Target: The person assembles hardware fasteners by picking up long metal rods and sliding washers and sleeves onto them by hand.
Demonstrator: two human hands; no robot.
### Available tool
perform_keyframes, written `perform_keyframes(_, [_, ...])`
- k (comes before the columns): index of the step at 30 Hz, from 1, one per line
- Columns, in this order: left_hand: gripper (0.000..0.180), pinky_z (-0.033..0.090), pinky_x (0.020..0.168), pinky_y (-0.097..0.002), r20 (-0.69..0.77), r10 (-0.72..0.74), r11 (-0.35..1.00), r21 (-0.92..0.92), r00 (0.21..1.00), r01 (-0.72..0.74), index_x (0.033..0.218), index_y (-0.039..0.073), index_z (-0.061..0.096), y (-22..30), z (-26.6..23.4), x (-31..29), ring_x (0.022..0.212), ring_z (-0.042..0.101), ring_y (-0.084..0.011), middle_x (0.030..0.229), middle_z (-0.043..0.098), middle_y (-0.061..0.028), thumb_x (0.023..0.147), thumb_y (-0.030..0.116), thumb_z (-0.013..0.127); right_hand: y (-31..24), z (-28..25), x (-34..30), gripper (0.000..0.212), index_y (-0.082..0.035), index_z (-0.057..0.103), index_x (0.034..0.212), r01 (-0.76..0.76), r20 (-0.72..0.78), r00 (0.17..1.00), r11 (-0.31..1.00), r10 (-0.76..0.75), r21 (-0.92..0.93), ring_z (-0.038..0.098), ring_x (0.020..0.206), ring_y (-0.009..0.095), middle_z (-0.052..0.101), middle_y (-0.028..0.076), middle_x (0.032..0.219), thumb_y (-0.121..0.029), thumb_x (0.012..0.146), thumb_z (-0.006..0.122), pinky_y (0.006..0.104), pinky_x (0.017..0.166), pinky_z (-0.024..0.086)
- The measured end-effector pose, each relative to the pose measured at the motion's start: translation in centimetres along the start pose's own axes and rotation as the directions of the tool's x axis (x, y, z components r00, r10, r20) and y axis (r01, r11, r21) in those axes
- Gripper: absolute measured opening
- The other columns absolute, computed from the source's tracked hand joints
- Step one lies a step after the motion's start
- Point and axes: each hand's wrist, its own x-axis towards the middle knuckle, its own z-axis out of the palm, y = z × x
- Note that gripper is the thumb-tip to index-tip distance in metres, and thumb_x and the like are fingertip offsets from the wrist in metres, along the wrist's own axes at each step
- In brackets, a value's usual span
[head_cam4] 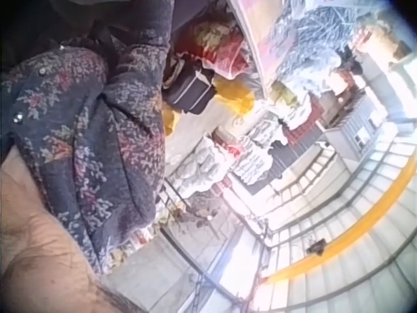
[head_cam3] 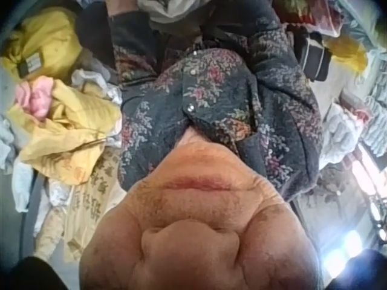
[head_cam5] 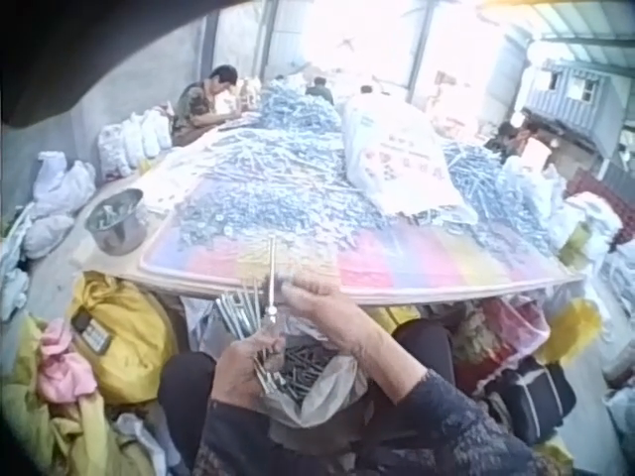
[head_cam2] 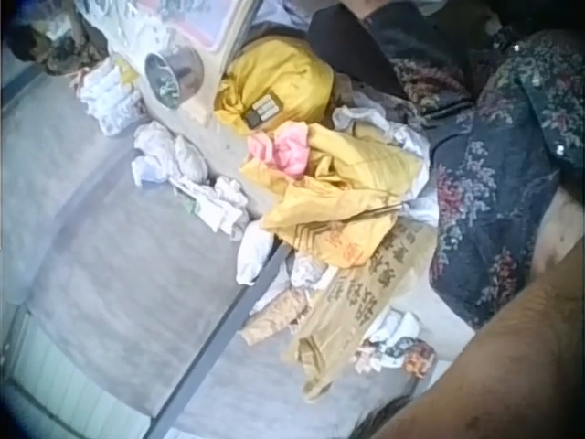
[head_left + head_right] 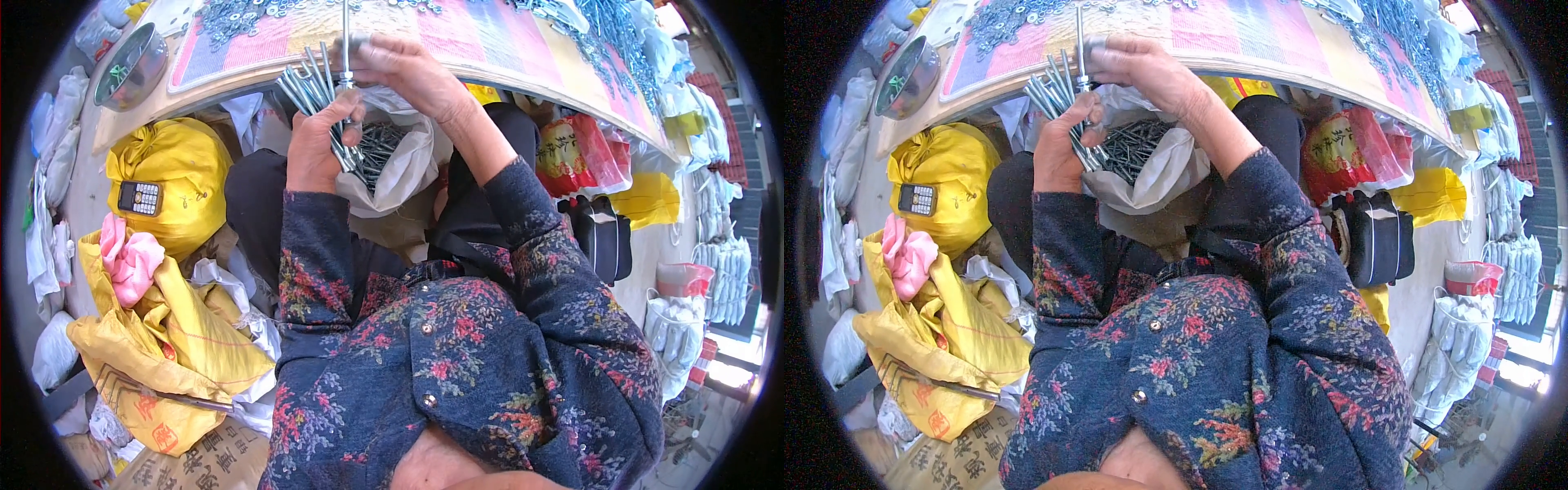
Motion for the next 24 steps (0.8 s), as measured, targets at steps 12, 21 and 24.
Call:
perform_keyframes(12, [0.014, 0.039, 0.046, -0.0201, -0.18, 0.444, 0.636, 0.754, 0.878, -0.167, 0.089, 0.0, 0.068, -0.1, 1.0, -2.0, 0.054, 0.054, -0.0056, 0.071, 0.064, -0.0008, 0.081, 0.012, 0.072, 3.5, 4.1, -1.7, 0.027, 0.004, 0.065, 0.088, 0.027, -0.187, 0.946, 0.638, -0.266, -0.77, 0.061, 0.062, 0.016, 0.063, 0.017, 0.068, -0.022, 0.088, 0.064, 0.0327, 0.058, 0.048])
perform_keyframes(21, [0.014, 0.036, 0.043, -0.0194, -0.16, 0.207, 0.725, 0.687, 0.965, -0.042, 0.086, 0.0, 0.069, 0.4, 0.5, -2.0, 0.052, 0.052, -0.0062, 0.077, 0.069, -0.0059, 0.079, 0.012, 0.072, 0.1, -0.3, -2.9, 0.049, 0.006, 0.063, 0.098, -0.213, -0.278, 0.96, 0.549, -0.037, -0.808, 0.063, 0.077, 0.025, 0.065, 0.018, 0.081, -0.04, 0.082, 0.067, 0.0367, 0.072, 0.05])
perform_keyframes(24, [0.02, 0.037, 0.044, -0.0184, -0.071, 0.111, 0.809, 0.586, 0.991, -0.049, 0.099, 0.002, 0.065, -1.2, 3.2, -2.4, 0.06, 0.057, -0.0072, 0.082, 0.068, -0.0041, 0.081, 0.011, 0.069, 0.7, -0.1, -2.9, 0.022, 0.001, 0.065, 0.097, -0.137, -0.143, 0.985, 0.928, 0.092, -0.347, 0.054, 0.062, 0.008, 0.059, 0.001, 0.073, -0.02, 0.091, 0.062, 0.0243, 0.054, 0.046])
